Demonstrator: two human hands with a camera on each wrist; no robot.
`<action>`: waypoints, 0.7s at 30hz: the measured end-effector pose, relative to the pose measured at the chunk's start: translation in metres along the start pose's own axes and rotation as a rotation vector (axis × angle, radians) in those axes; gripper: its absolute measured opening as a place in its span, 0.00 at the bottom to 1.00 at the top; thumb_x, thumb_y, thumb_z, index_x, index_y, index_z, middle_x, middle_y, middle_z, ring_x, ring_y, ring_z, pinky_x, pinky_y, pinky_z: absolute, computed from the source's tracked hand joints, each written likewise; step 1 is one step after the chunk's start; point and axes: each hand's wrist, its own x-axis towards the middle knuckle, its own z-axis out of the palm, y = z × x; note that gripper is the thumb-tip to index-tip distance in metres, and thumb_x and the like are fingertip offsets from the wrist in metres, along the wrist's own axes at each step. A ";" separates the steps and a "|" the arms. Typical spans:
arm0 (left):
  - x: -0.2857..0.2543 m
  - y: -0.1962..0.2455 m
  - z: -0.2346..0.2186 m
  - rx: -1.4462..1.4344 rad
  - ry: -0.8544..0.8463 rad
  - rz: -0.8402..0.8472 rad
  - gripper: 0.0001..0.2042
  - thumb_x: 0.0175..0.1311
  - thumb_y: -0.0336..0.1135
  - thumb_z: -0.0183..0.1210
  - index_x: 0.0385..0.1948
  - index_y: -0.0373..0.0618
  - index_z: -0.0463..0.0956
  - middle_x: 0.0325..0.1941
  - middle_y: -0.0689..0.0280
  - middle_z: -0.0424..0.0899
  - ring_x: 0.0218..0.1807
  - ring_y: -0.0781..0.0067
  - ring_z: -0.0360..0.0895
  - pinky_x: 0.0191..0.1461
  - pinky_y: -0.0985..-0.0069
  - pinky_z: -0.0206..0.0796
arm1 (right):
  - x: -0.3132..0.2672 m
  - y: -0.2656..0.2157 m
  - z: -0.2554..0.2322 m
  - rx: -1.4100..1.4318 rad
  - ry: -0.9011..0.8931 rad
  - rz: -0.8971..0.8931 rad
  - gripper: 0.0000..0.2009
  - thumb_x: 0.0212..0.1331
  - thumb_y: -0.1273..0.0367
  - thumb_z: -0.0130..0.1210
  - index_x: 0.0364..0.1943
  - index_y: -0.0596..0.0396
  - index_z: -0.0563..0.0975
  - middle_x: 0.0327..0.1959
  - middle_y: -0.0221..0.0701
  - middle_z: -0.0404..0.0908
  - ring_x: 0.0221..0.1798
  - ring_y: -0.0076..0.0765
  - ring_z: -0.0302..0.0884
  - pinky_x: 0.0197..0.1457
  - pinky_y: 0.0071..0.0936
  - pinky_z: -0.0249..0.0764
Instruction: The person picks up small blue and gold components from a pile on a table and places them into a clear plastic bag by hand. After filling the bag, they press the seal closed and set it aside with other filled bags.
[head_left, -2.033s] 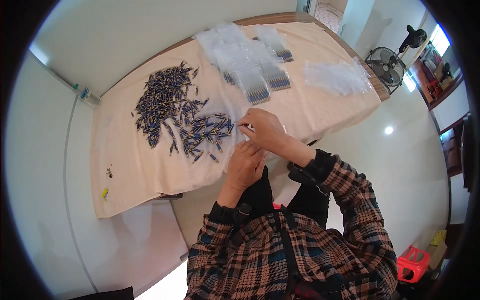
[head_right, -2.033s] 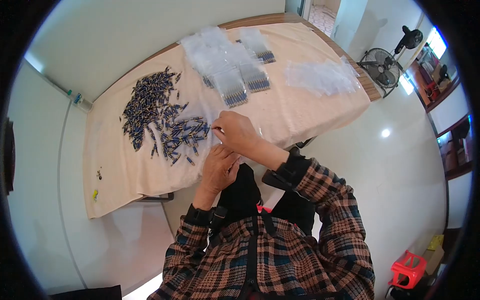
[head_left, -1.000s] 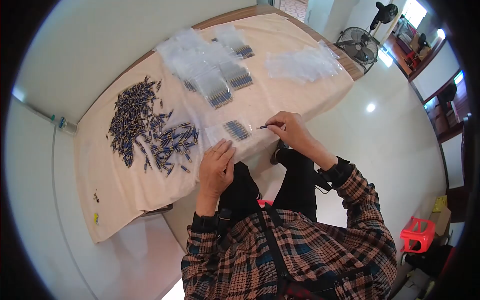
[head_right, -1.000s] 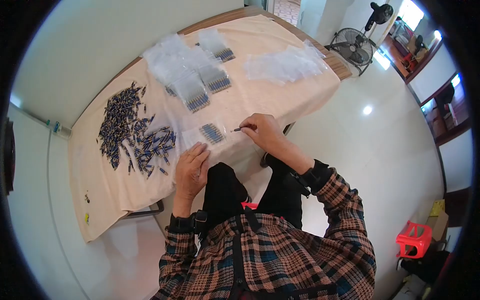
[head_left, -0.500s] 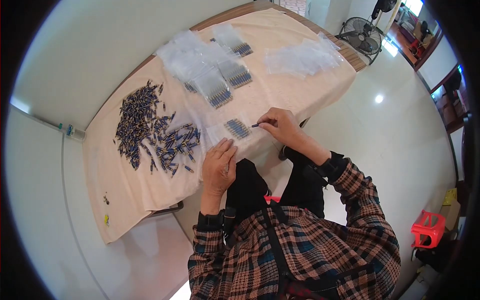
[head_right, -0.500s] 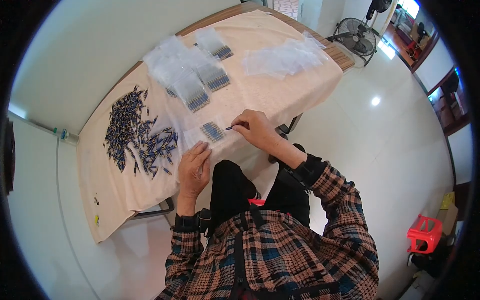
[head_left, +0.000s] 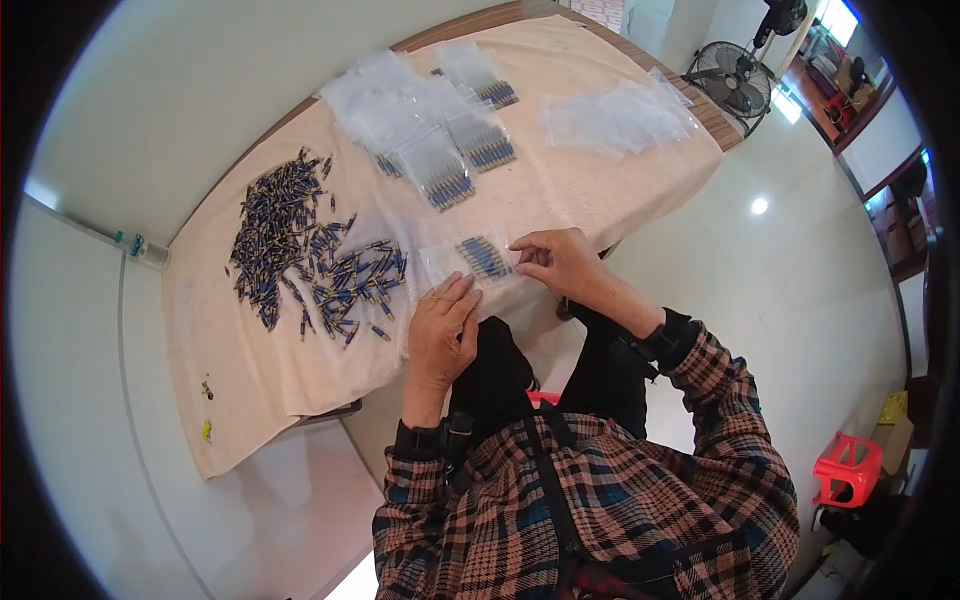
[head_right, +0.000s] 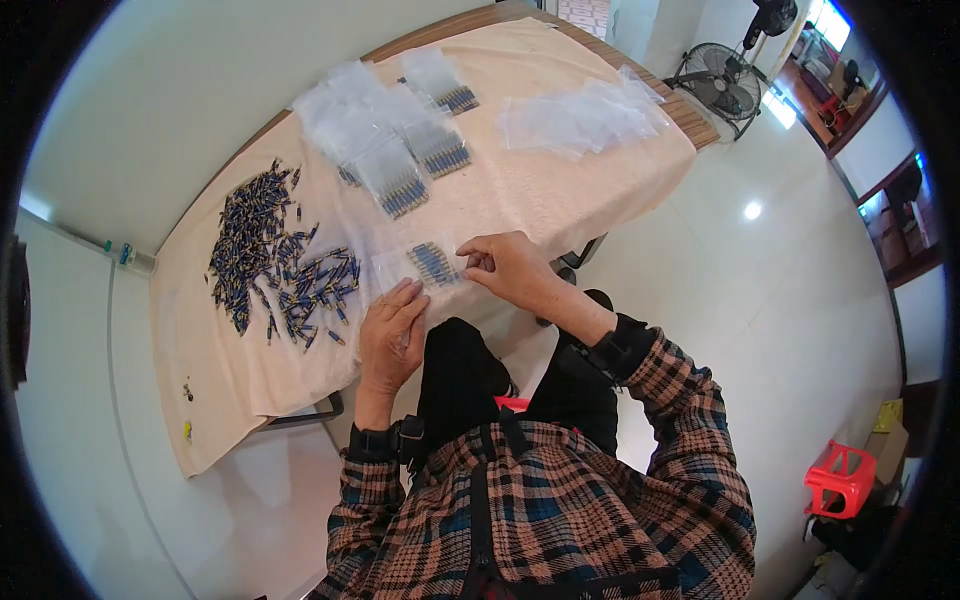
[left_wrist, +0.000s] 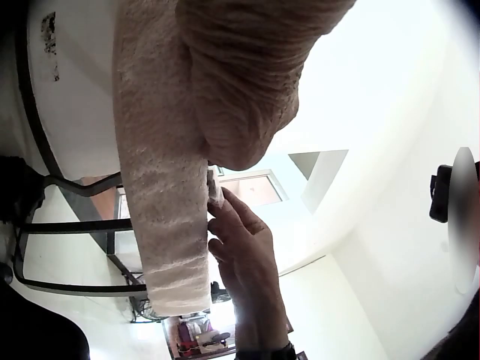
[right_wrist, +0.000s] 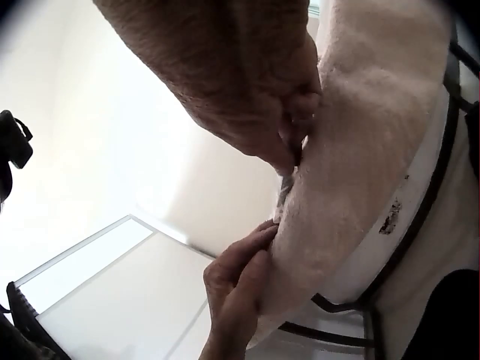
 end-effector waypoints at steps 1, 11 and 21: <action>0.000 0.000 0.000 -0.001 -0.002 -0.001 0.10 0.53 0.25 0.58 0.38 0.43 0.79 0.49 0.59 0.81 0.56 0.57 0.75 0.59 0.64 0.63 | -0.003 -0.006 0.002 -0.017 0.031 0.018 0.14 0.48 0.73 0.64 0.40 0.61 0.80 0.28 0.34 0.81 0.28 0.29 0.76 0.36 0.25 0.73; -0.001 -0.001 -0.001 -0.027 0.018 0.019 0.10 0.52 0.23 0.58 0.37 0.42 0.79 0.48 0.59 0.81 0.55 0.57 0.75 0.58 0.65 0.65 | -0.011 0.000 0.028 -0.122 0.297 -0.070 0.16 0.49 0.74 0.62 0.46 0.58 0.79 0.30 0.32 0.81 0.32 0.21 0.76 0.34 0.22 0.73; -0.003 0.001 -0.001 -0.083 0.077 0.015 0.10 0.50 0.20 0.58 0.36 0.40 0.79 0.46 0.58 0.81 0.54 0.55 0.76 0.56 0.67 0.67 | 0.027 0.010 0.005 0.019 0.216 0.008 0.14 0.49 0.74 0.60 0.43 0.60 0.78 0.25 0.36 0.80 0.30 0.34 0.78 0.39 0.27 0.75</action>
